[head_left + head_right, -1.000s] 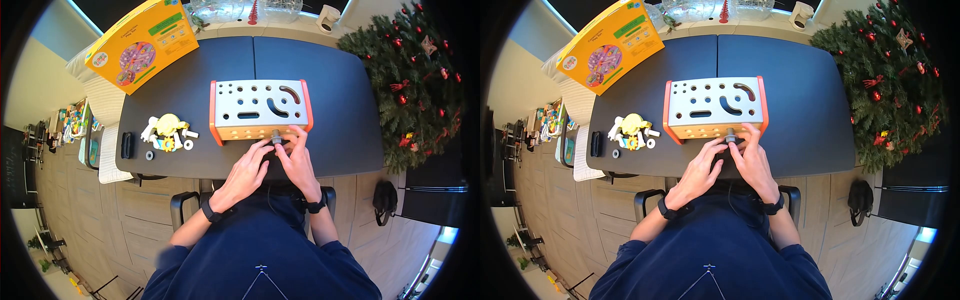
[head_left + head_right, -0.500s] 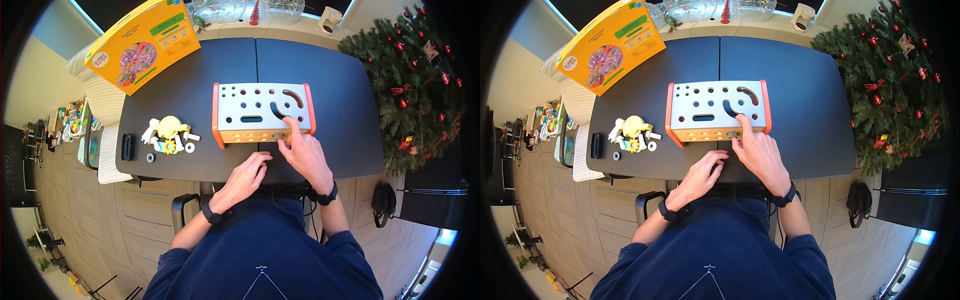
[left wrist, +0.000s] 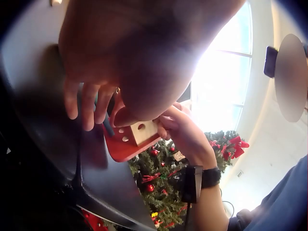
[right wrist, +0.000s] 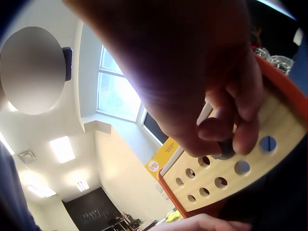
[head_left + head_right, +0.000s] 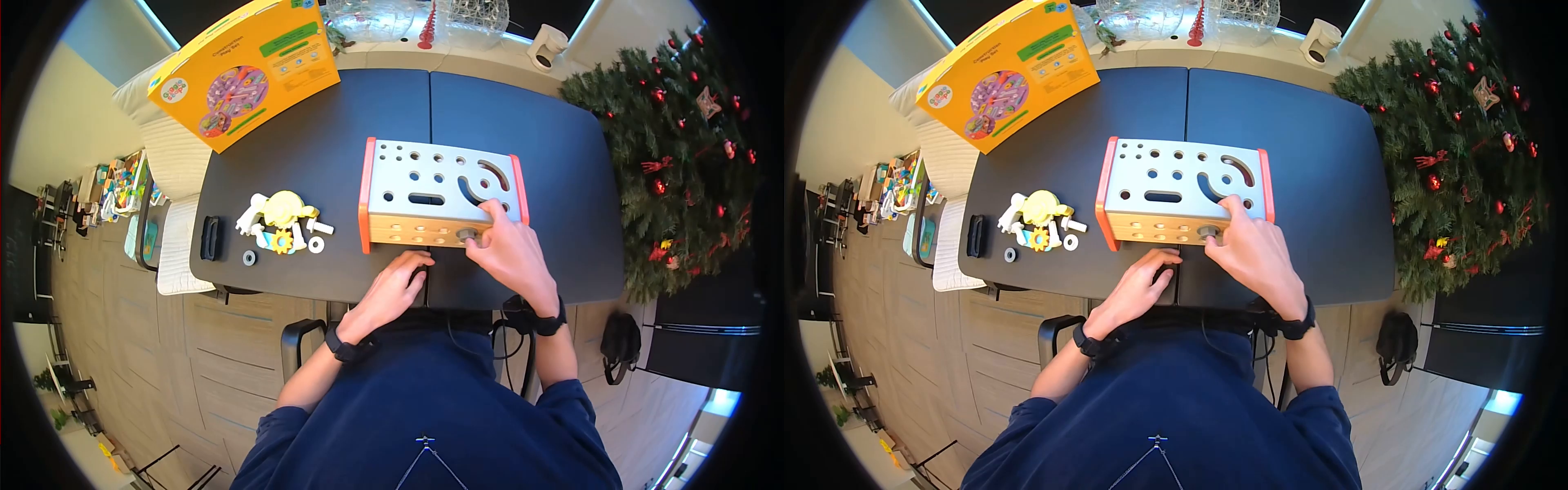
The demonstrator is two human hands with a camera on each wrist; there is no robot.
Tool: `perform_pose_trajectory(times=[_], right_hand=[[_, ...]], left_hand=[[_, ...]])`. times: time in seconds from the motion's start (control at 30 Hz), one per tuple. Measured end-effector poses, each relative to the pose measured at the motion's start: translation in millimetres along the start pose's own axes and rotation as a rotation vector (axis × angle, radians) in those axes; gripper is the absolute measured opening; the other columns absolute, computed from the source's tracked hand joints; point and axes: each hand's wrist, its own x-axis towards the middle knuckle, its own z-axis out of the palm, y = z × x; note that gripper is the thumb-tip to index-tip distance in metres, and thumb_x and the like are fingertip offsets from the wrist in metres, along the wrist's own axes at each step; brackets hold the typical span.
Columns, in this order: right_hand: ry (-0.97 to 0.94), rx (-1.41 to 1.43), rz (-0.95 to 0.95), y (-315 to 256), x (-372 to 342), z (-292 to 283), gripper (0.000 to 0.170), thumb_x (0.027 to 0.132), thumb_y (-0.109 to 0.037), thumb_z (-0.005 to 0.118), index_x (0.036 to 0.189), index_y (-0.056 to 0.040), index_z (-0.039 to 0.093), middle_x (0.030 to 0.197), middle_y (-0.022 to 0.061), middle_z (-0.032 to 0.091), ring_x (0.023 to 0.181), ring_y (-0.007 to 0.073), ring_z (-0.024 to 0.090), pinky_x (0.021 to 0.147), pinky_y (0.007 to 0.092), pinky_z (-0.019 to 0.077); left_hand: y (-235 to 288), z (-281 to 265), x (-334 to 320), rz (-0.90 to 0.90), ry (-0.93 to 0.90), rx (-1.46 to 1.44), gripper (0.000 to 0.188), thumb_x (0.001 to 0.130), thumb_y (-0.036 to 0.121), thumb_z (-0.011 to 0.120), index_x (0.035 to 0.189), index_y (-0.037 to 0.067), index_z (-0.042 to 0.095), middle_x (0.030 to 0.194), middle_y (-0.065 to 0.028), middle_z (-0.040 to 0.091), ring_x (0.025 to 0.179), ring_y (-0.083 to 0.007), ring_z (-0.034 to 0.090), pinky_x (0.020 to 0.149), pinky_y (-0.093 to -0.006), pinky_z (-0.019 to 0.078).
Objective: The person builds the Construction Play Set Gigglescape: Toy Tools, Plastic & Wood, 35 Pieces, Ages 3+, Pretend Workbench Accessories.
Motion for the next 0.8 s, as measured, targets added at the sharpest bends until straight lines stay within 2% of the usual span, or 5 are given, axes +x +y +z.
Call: perform_pose_trajectory(times=[0.17, 0.3, 0.53, 0.63, 0.8], right_hand=[[-0.066, 0.487, 0.09, -5, -16, -32, 0.042, 0.094, -0.013, 0.075, 0.129, 0.0006, 0.057, 0.064, 0.0031, 0.066, 0.058, 0.0125, 0.069, 0.06, 0.0322, 0.0514], [-0.188, 0.817, 0.144, -6, -29, -45, 0.044, 0.096, -0.012, 0.076, 0.131, 0.0008, 0.053, 0.063, 0.0005, 0.065, 0.055, 0.0093, 0.066, 0.051, 0.0248, 0.0438], [-0.333, 1.082, 0.147, 9, -31, -25, 0.048, 0.097, -0.015, 0.078, 0.133, -0.0001, 0.05, 0.065, -0.0012, 0.065, 0.049, 0.0064, 0.058, 0.045, 0.0218, 0.0381], [-0.374, 1.084, 0.169, 13, -33, -16, 0.049, 0.097, -0.017, 0.08, 0.132, -0.0003, 0.049, 0.065, -0.0013, 0.065, 0.048, 0.0056, 0.057, 0.044, 0.0215, 0.0372], [-0.374, 1.129, 0.161, 13, -36, -15, 0.048, 0.099, -0.017, 0.078, 0.133, -0.0007, 0.049, 0.064, -0.0009, 0.063, 0.048, 0.0065, 0.057, 0.045, 0.022, 0.038]], left_hand=[[-4, -12, 6, -0.024, 0.081, 0.072, 0.034, 0.107, 0.012, 0.064, 0.139, 0.002, 0.062, 0.142, -0.0193, 0.066, 0.134, -0.0391, 0.062, 0.111, -0.0468, 0.0512], [-16, -27, 25, -0.133, 0.038, -0.419, 0.056, 0.105, 0.017, 0.074, 0.152, -0.003, 0.053, 0.157, -0.0186, 0.058, 0.144, -0.0283, 0.057, 0.117, -0.0438, 0.0487], [-33, -63, 27, -0.279, -0.188, -0.665, 0.067, 0.101, 0.015, 0.08, 0.157, -0.002, 0.049, 0.158, -0.0174, 0.057, 0.143, -0.0245, 0.056, 0.118, -0.0407, 0.05], [-46, -57, 30, -0.248, -0.019, -0.978, 0.061, 0.101, 0.012, 0.079, 0.155, -0.001, 0.053, 0.155, -0.017, 0.06, 0.14, -0.0247, 0.058, 0.116, -0.0408, 0.0517], [-27, -63, 26, -0.149, 0.053, -0.551, 0.051, 0.103, 0.012, 0.074, 0.149, -0.002, 0.058, 0.147, -0.0163, 0.065, 0.137, -0.0246, 0.061, 0.111, -0.0414, 0.0545]])
